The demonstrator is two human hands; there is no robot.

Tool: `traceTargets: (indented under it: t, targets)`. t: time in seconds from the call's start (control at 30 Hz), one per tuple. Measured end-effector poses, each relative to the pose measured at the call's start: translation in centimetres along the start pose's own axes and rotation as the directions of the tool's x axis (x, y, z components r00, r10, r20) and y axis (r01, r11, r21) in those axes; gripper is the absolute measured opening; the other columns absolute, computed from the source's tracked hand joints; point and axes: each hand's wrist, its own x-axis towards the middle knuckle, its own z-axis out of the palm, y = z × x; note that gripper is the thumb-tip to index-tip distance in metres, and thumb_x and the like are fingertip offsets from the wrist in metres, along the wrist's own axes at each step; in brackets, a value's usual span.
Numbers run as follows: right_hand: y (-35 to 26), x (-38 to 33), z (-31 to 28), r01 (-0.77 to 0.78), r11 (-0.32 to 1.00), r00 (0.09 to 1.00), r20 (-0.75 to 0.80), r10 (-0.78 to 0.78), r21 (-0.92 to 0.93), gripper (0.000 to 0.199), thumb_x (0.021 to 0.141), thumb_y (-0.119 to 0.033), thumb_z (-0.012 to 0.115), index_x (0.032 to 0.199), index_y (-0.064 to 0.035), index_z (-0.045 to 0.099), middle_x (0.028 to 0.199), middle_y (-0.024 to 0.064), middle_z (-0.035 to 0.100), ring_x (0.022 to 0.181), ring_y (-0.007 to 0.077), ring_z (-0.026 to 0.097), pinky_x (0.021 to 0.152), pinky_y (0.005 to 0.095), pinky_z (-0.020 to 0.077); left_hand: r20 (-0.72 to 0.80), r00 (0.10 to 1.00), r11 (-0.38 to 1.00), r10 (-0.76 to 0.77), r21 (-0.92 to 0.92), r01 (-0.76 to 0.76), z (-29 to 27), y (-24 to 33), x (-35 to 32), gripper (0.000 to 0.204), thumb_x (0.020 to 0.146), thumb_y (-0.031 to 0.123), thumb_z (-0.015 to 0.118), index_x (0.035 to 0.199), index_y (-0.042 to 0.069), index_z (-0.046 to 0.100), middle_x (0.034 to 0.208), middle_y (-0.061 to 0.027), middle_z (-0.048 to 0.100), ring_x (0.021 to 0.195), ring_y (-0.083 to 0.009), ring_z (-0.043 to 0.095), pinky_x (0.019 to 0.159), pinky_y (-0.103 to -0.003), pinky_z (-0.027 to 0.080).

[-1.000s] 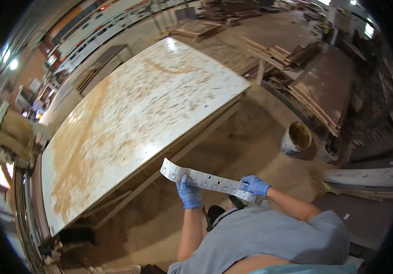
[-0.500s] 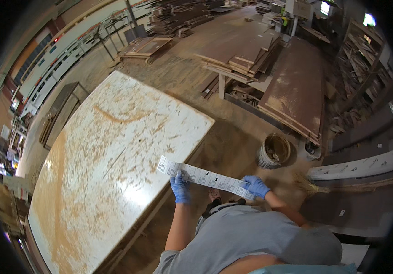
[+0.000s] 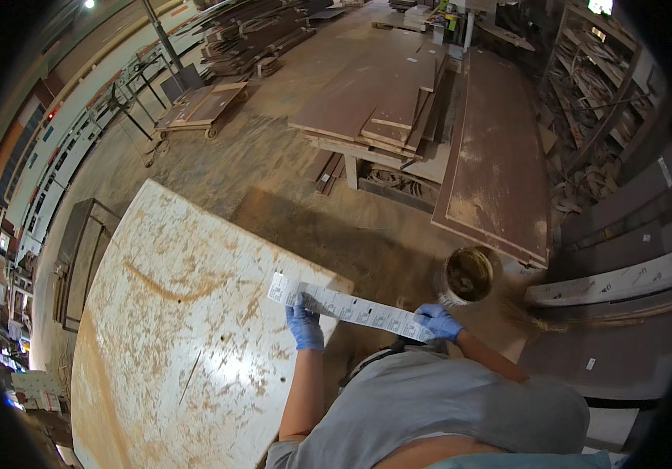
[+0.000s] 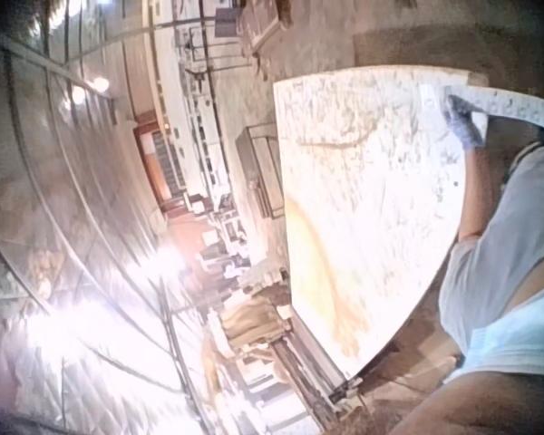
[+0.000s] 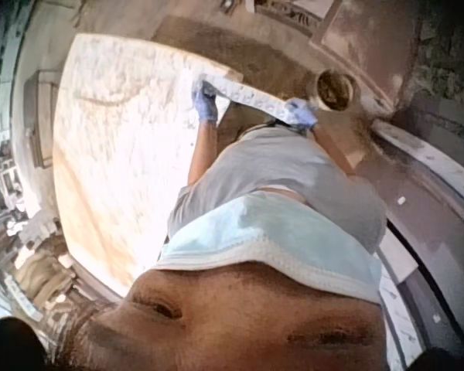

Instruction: The person wipes a large sheet of plywood with a cloth, then moves to a control panel to retrieve a printed receipt. They walk through the workshop, gather scattered wood scraps from the floor, and carry them outside to a designated pile.

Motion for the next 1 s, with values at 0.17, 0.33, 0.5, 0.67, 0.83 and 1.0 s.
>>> traceTargets:
  t: [0.17,0.33,0.5,0.67,0.83,1.0]
  targets:
    - [-0.8,10.4,-5.2,0.02,0.998,0.995,0.094,-0.013,-0.068,0.02,0.084,-0.023,0.061,0.091,-0.0038,0.065,0.083,0.0108,0.066,0.073,0.0194,0.061,0.069,0.0338,0.0484,0.009,0.994,0.993,0.11,-0.035,-0.11,2.5,-2.4,7.5,0.022,0.086,0.02,0.063,0.106,0.015,0.057,0.084,0.0025,0.058,0.076,-0.0124,0.056,0.068,-0.03,0.049]
    - [-0.8,23.4,-12.3,0.083,0.988,0.996,-0.025,-0.087,-0.133,0.024,0.084,-0.022,0.063,0.098,-0.0033,0.064,0.094,0.01,0.066,0.087,0.0175,0.061,0.081,0.0328,0.0472,-0.148,0.962,0.972,0.228,-0.023,-0.234,6.3,-4.6,15.4,0.037,0.087,0.028,0.058,0.121,0.014,0.05,0.111,-0.0047,0.059,0.1,-0.0218,0.057,0.083,-0.04,0.049]
    - [-3.4,36.1,-21.6,-0.022,0.999,0.95,-0.309,0.033,0.039,0.052,0.079,-0.026,0.07,0.123,-0.0032,0.052,0.116,0.0164,0.06,0.106,0.0265,0.057,0.091,0.0333,0.0438,-0.159,0.961,0.972,0.226,-0.034,-0.234,8.5,-5.5,21.9,0.044,0.089,0.025,0.058,0.128,0.011,0.044,0.127,-0.0084,0.05,0.112,-0.0242,0.05,0.093,-0.041,0.042]
    - [-4.4,48.1,-27.2,-0.218,0.972,0.824,-0.55,0.136,-0.087,0.08,0.075,-0.04,0.071,0.138,-0.0054,0.035,0.137,0.0203,0.041,0.126,0.034,0.04,0.103,0.0387,0.0349,-0.207,0.932,0.954,0.298,0.113,-0.279,12.6,-4.6,25.5,0.049,0.089,0.029,0.058,0.131,0.011,0.041,0.13,-0.0093,0.048,0.112,-0.0261,0.049,0.095,-0.042,0.04]
    - [-8.1,57.1,-29.7,-0.424,0.894,0.668,-0.717,0.199,-0.147,0.088,0.072,-0.048,0.069,0.14,-0.0086,0.03,0.141,0.0195,0.035,0.128,0.0351,0.037,0.104,0.0414,0.0332,-0.243,0.928,0.958,0.284,0.115,-0.263,13.8,-2.3,33.0,0.05,0.088,0.03,0.058,0.131,0.012,0.042,0.128,-0.0094,0.05,0.11,-0.0267,0.051,0.093,-0.043,0.042]
    - [-10.8,61.4,-29.5,-0.621,0.768,0.572,-0.761,0.308,-0.156,0.095,0.069,-0.057,0.068,0.143,-0.0169,0.026,0.148,0.0179,0.021,0.133,0.0402,0.025,0.106,0.0471,0.028,-0.167,0.964,0.978,0.207,0.073,-0.197,16.4,0.9,40.7,0.053,0.087,0.032,0.059,0.133,0.011,0.041,0.129,-0.0111,0.049,0.112,-0.0284,0.05,0.093,-0.046,0.042]
